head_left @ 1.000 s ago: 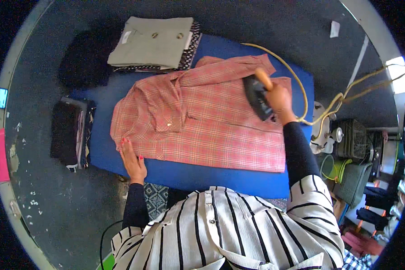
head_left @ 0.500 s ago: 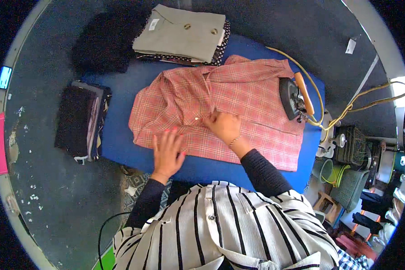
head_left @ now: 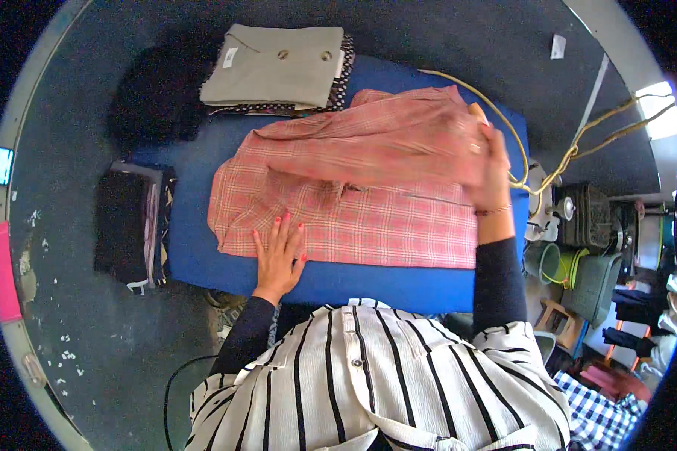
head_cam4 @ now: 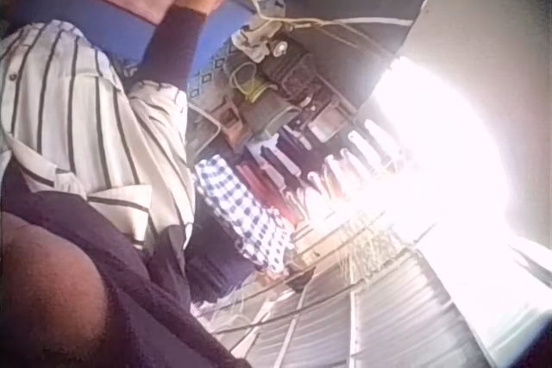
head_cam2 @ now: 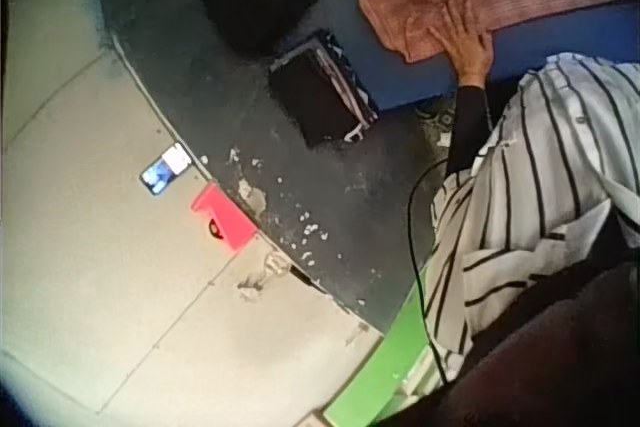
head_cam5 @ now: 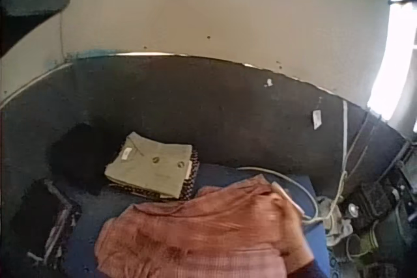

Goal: The person irons a light-colored button-up shirt and a red plaid shirt on a blue ironing board. They smooth the fabric, use a steam iron to press the garments, fold them, and place them on a stack of previously ironed clothes.

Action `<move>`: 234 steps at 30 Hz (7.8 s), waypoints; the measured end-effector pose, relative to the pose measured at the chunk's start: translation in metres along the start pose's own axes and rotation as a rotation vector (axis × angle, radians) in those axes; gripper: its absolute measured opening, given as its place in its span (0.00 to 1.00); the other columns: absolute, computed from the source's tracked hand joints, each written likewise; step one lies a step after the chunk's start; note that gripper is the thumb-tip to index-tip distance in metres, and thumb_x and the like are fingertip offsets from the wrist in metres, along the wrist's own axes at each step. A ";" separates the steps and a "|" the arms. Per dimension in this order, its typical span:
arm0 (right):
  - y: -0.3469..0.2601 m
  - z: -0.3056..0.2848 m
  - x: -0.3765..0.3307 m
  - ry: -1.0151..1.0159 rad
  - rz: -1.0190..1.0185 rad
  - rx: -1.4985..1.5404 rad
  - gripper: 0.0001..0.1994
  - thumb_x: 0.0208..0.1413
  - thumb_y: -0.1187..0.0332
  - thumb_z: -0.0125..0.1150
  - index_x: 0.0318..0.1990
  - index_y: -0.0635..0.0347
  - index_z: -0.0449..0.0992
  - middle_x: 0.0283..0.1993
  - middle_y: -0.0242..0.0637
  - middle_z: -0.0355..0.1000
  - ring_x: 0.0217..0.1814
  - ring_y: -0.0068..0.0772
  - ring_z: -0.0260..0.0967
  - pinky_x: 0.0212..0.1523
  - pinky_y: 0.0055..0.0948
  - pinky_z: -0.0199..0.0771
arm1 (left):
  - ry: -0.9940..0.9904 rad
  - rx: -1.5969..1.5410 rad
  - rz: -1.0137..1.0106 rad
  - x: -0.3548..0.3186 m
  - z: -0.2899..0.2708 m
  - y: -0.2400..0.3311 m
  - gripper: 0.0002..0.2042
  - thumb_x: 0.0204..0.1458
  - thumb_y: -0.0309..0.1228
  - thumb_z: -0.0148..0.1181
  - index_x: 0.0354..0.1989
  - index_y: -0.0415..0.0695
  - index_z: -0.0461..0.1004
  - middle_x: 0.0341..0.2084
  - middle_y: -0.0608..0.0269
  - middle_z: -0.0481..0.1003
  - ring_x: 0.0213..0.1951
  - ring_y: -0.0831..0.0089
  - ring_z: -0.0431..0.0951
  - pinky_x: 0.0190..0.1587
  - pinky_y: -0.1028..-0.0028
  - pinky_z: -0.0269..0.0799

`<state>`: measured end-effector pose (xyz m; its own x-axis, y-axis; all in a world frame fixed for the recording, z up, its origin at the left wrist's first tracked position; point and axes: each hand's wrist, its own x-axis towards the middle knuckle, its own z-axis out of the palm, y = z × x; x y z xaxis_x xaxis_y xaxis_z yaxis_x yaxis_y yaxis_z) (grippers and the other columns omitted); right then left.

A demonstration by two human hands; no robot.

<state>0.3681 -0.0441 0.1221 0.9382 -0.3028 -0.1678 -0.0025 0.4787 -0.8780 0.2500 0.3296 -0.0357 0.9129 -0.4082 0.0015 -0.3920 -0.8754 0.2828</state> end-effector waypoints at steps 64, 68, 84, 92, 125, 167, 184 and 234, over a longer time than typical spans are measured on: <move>-0.062 -0.079 0.038 -0.493 -0.491 -1.515 0.24 0.45 0.69 0.59 0.53 0.59 0.70 0.31 0.43 0.75 0.25 0.40 0.73 0.25 0.35 0.72 | 0.590 -0.473 -0.940 -0.059 0.014 -0.134 0.21 0.42 0.37 0.71 0.38 0.34 0.73 0.28 0.56 0.72 0.32 0.66 0.72 0.36 0.69 0.68; -0.049 0.030 -0.042 -0.706 -0.456 -1.780 0.24 0.43 0.67 0.62 0.52 0.55 0.72 0.33 0.52 0.75 0.35 0.54 0.75 0.38 0.44 0.76 | 0.398 -0.814 -0.835 -0.067 0.013 -0.158 0.18 0.43 0.41 0.70 0.29 0.36 0.78 0.24 0.58 0.74 0.26 0.71 0.72 0.32 0.72 0.68; 0.179 0.143 -0.089 -0.899 -0.334 -1.917 0.14 0.49 0.62 0.54 0.43 0.52 0.76 0.28 0.47 0.76 0.30 0.49 0.77 0.32 0.47 0.78 | 0.335 -0.399 -0.843 -0.055 0.003 -0.129 0.08 0.45 0.39 0.65 0.26 0.50 0.78 0.24 0.69 0.68 0.35 0.68 0.67 0.38 0.66 0.56; 0.177 0.173 -0.081 -0.850 -0.281 -1.801 0.11 0.50 0.64 0.52 0.37 0.55 0.78 0.32 0.48 0.77 0.35 0.50 0.77 0.36 0.46 0.77 | 0.334 -0.470 -0.821 -0.055 0.001 -0.137 0.08 0.47 0.39 0.62 0.26 0.50 0.78 0.24 0.68 0.67 0.37 0.65 0.65 0.40 0.63 0.55; -0.004 -0.104 -0.047 0.099 0.127 -1.785 0.16 0.50 0.63 0.55 0.47 0.50 0.77 0.38 0.49 0.77 0.40 0.51 0.76 0.42 0.47 0.76 | 0.309 -0.181 0.108 0.107 -0.011 0.044 0.28 0.48 0.34 0.58 0.61 0.45 0.62 0.64 0.50 0.55 0.66 0.50 0.53 0.65 0.47 0.42; -0.014 -0.231 -0.059 -0.568 -0.756 -1.986 0.09 0.40 0.69 0.59 0.33 0.50 0.72 0.33 0.29 0.70 0.43 0.33 0.68 0.59 0.53 0.54 | -0.982 -0.833 0.171 0.075 -0.214 0.032 0.05 0.58 0.29 0.55 0.36 0.40 0.70 0.30 0.65 0.73 0.34 0.75 0.71 0.38 0.72 0.69; -0.001 -0.235 -0.094 -0.456 -0.573 -1.985 0.11 0.43 0.72 0.54 0.37 0.53 0.73 0.37 0.35 0.66 0.43 0.40 0.65 0.42 0.37 0.68 | -1.053 -0.759 0.103 0.018 -0.087 0.001 0.07 0.60 0.32 0.51 0.38 0.40 0.69 0.28 0.65 0.70 0.33 0.75 0.69 0.37 0.73 0.68; -0.076 -0.010 0.029 -0.620 -0.226 -1.597 0.31 0.41 0.71 0.63 0.58 0.62 0.68 0.44 0.57 0.74 0.47 0.53 0.74 0.48 0.39 0.72 | 0.248 -0.952 -0.616 -0.052 -0.001 0.016 0.11 0.54 0.21 0.49 0.44 0.38 0.74 0.31 0.67 0.77 0.31 0.83 0.69 0.32 0.75 0.66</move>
<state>0.3918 -0.0970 0.1792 0.9505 0.2770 -0.1411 0.1837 -0.8666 -0.4640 0.1967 0.3372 -0.0302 0.9577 0.1735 -0.2296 0.2750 -0.3169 0.9077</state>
